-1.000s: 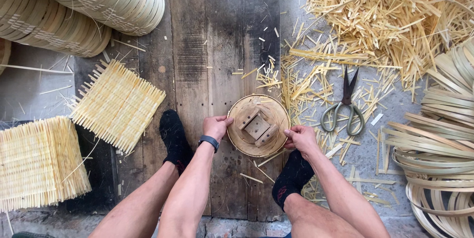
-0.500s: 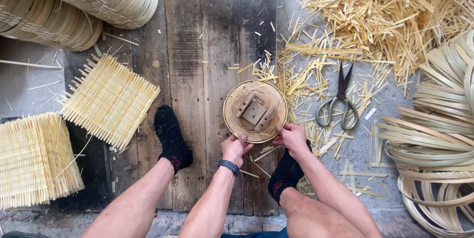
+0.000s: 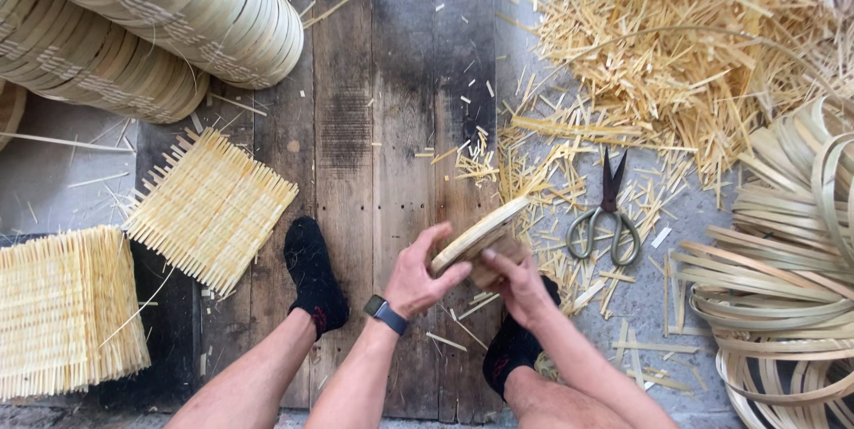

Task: The person constructs a bamboo basket by fitting a woven square base onto a circular frame, trimming the excess bamboo strips with shears, and attaching the base to a wooden mold.

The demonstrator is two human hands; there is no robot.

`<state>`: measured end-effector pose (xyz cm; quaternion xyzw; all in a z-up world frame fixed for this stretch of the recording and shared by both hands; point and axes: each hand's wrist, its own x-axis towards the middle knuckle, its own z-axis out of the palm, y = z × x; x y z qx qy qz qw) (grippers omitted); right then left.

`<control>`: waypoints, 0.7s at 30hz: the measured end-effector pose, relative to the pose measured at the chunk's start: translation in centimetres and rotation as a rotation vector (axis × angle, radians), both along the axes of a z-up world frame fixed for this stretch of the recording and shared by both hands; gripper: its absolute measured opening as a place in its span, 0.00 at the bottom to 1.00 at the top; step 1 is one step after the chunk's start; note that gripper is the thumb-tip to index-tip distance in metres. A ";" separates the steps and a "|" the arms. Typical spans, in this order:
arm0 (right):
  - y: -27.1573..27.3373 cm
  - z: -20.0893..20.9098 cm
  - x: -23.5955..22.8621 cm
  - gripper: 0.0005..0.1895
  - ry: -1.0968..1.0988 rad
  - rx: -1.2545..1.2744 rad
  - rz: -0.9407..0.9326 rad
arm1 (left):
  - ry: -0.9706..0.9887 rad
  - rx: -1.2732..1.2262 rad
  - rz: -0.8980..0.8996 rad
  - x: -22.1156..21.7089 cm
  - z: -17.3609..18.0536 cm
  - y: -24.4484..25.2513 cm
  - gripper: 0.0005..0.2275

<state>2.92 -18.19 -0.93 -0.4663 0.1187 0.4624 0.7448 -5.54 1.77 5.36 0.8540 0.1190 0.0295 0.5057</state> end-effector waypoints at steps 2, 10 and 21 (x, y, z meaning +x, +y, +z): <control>1.0 0.5 -1.5 0.51 -0.010 -0.116 -0.064 | 0.043 -0.024 0.055 2.5 1.0 -1.3 0.25; 2.4 1.0 -0.4 0.48 0.031 -0.213 -0.098 | -0.018 0.030 0.154 4.5 1.0 0.2 0.22; -3.4 1.2 -0.2 0.41 -0.169 0.074 -0.070 | 0.858 -0.146 0.166 -5.8 -11.8 12.8 0.16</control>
